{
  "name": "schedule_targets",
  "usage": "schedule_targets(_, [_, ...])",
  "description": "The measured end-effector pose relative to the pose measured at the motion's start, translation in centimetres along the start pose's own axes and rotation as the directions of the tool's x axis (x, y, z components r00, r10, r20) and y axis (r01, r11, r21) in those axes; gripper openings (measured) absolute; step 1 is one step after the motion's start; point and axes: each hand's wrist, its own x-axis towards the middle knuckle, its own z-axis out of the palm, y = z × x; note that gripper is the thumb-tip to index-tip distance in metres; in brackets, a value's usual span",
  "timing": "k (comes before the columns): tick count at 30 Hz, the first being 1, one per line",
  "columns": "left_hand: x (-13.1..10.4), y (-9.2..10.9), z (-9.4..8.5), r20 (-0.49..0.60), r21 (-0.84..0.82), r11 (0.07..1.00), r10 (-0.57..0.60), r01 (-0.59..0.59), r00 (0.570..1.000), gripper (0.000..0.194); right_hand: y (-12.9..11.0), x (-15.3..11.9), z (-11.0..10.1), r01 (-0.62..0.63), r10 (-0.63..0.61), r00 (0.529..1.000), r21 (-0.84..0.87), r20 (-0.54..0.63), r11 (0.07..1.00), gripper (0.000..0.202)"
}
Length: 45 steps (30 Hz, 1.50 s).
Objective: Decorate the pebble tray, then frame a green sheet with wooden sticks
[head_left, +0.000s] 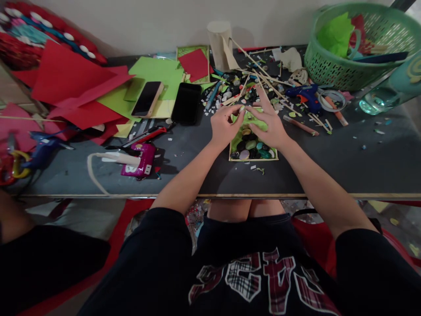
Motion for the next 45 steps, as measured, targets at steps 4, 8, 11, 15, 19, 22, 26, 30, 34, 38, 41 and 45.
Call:
schedule_targets(4, [-0.1,-0.1,0.1,-0.013,-0.126,0.989,-0.073,0.071,0.997,0.06,1.5,-0.2,0.1,-0.089,0.087,0.994,-0.031,-0.062,0.996,0.09])
schedule_targets(8, [0.0,-0.7,0.8,0.043,-0.328,0.932,-0.149,0.155,0.988,0.062,3.3,-0.6,-0.2,-0.086,0.082,0.993,-0.039,-0.081,0.996,0.082])
schedule_targets(11, [0.0,-0.7,1.4,0.137,-0.455,0.868,-0.154,0.2,0.979,0.059,2.9,-0.4,-0.1,-0.034,0.034,0.997,-0.001,-0.075,0.999,0.066])
schedule_targets(15, [0.0,0.0,1.3,0.264,-0.551,0.783,-0.165,0.289,0.95,0.054,1.0,0.1,0.1,-0.008,0.016,0.994,0.078,-0.104,0.997,0.05])
schedule_targets(19, [0.1,0.5,0.9,0.374,-0.57,0.723,-0.195,0.391,0.906,0.057,0.4,0.3,0.0,-0.005,0.027,0.988,0.147,-0.151,0.989,0.043])
schedule_targets(22, [0.3,0.4,0.9,0.416,-0.579,0.7,-0.188,0.418,0.89,0.059,0.5,0.3,-0.1,-0.036,0.063,0.987,0.185,-0.146,0.982,0.041])
schedule_targets(26, [0.1,0.0,1.2,0.434,-0.561,0.694,-0.219,0.452,0.874,0.059,0.4,0.2,-0.1,-0.049,0.078,0.988,0.207,-0.13,0.977,0.037])
schedule_targets(30, [-0.1,-0.5,1.2,0.42,-0.542,0.714,-0.226,0.442,0.879,0.056,0.2,0.0,0.1,-0.019,0.035,0.994,0.156,-0.103,0.988,0.03])
schedule_targets(34, [-0.1,-0.6,0.9,0.421,-0.531,0.73,-0.215,0.431,0.881,0.055,0.0,-0.1,0.3,-0.046,0.061,0.993,0.141,-0.102,0.989,0.027])
schedule_targets(38, [0.1,-0.5,0.8,0.423,-0.515,0.743,-0.213,0.427,0.881,0.059,-0.2,-0.2,0.4,-0.098,0.124,0.983,0.191,-0.135,0.977,0.03])
schedule_targets(41, [0.2,-0.8,1.0,0.42,-0.504,0.766,-0.187,0.4,0.888,0.063,-0.4,-0.1,0.2,-0.118,0.153,0.976,0.218,-0.152,0.969,0.032])
schedule_targets(45, [0.2,-1.4,1.1,0.328,-0.388,0.866,-0.188,0.314,0.926,0.069,-0.5,-0.1,0.2,-0.135,0.175,0.971,0.228,-0.164,0.964,0.027])
